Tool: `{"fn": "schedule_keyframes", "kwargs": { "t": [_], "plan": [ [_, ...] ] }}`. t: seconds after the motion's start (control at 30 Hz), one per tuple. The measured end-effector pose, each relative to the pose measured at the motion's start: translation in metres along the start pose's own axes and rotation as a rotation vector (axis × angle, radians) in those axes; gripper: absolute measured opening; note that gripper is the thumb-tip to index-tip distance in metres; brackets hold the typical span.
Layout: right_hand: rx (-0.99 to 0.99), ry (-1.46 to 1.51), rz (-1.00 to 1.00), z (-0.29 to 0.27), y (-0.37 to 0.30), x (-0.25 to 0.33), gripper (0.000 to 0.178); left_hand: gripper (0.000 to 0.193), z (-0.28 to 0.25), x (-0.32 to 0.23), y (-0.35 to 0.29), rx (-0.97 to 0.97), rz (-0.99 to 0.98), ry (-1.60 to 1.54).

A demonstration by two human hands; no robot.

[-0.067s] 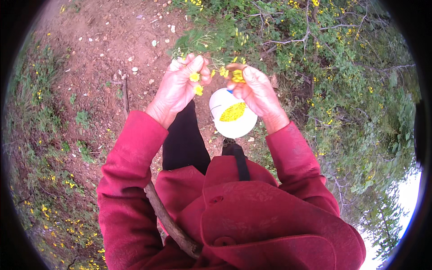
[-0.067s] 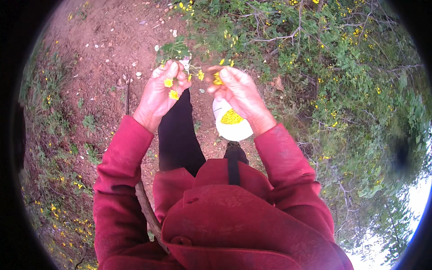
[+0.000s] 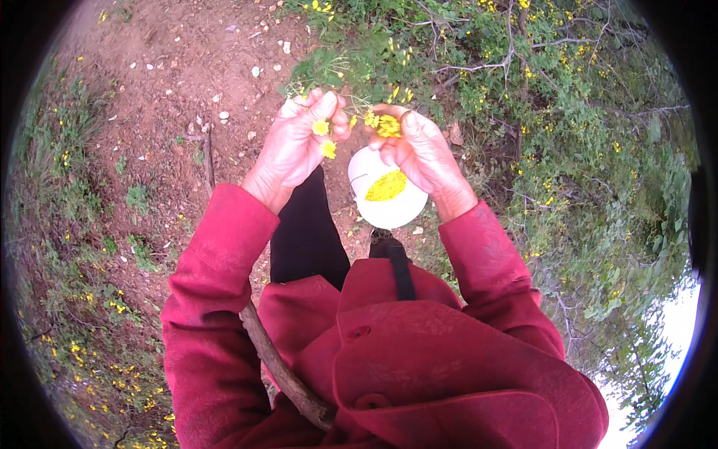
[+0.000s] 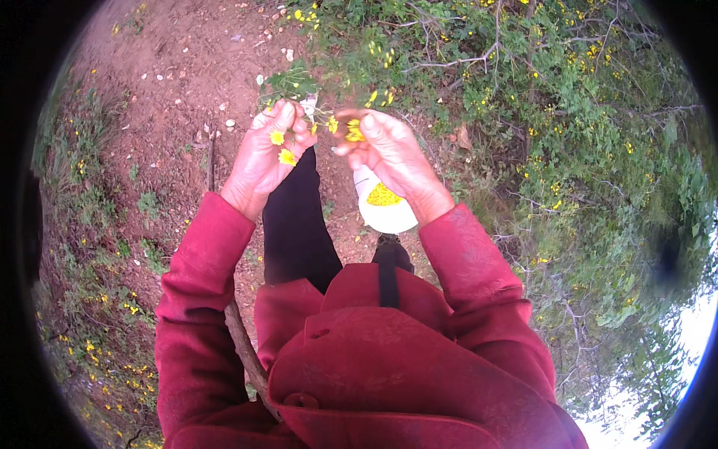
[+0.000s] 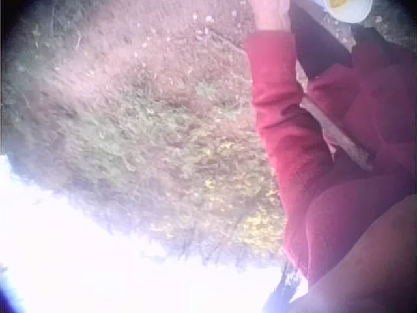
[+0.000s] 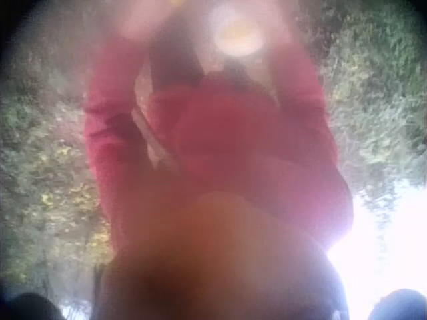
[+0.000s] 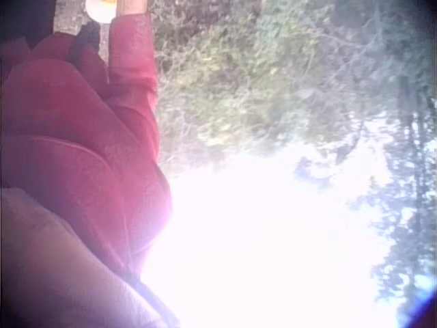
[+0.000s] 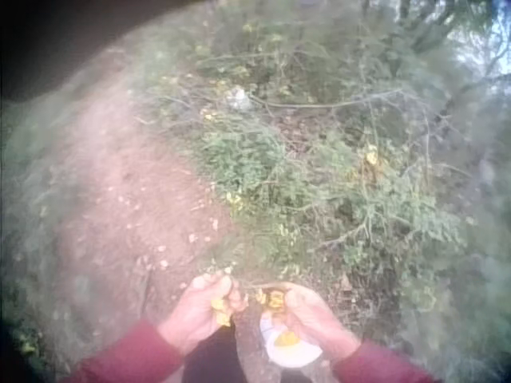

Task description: The person walks along a dirt path in a wooded area and repeatedly plucks small yellow flowers from bushes. They hold a white container in one hand and place the picked flowers into it. The person continues moving and picking flowers throughout the clip.

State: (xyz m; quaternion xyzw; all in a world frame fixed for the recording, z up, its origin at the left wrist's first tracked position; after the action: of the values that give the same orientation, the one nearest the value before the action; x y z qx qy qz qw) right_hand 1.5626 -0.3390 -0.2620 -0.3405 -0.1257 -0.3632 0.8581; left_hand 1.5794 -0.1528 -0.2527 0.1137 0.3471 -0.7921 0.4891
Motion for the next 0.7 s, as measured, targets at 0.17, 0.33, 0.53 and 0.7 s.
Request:
{"fn": "schedule_keyframes", "kwargs": {
  "t": [0.17, 0.33, 0.53, 0.7],
  "plan": [
    [0.027, -0.003, -0.059, 0.016, 0.012, -0.01, 0.029, 0.011, 0.001, 0.001, -0.002, 0.049, -0.008, 0.01],
    [-0.098, -0.068, -0.062, 0.02, 0.012, -0.006, 0.019, 0.011, 0.0, 0.004, -0.005, -0.021, 0.043, 0.093],
    [-0.148, 0.036, -0.008, 0.01, -0.001, -0.009, 0.019, 0.011, -0.002, 0.005, -0.004, -0.039, 0.082, 0.149],
    [-0.178, 0.049, -0.005, 0.012, -0.002, -0.013, 0.022, 0.008, -0.007, 0.005, -0.002, -0.033, 0.077, 0.054]
  ]
}}
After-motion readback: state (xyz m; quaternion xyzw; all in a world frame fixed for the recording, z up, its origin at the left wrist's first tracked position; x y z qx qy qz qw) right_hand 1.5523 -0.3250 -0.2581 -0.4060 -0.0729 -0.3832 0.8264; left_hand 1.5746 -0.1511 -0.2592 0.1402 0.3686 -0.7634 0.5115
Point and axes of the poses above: each hand's wrist, its own y-axis towards the middle knuckle, its own z-axis out of the palm, x = y × z, the point moved 1 cm from there along y, towards the middle knuckle, and after that the axes turned 6 degrees about z, right-handed, at the moved point
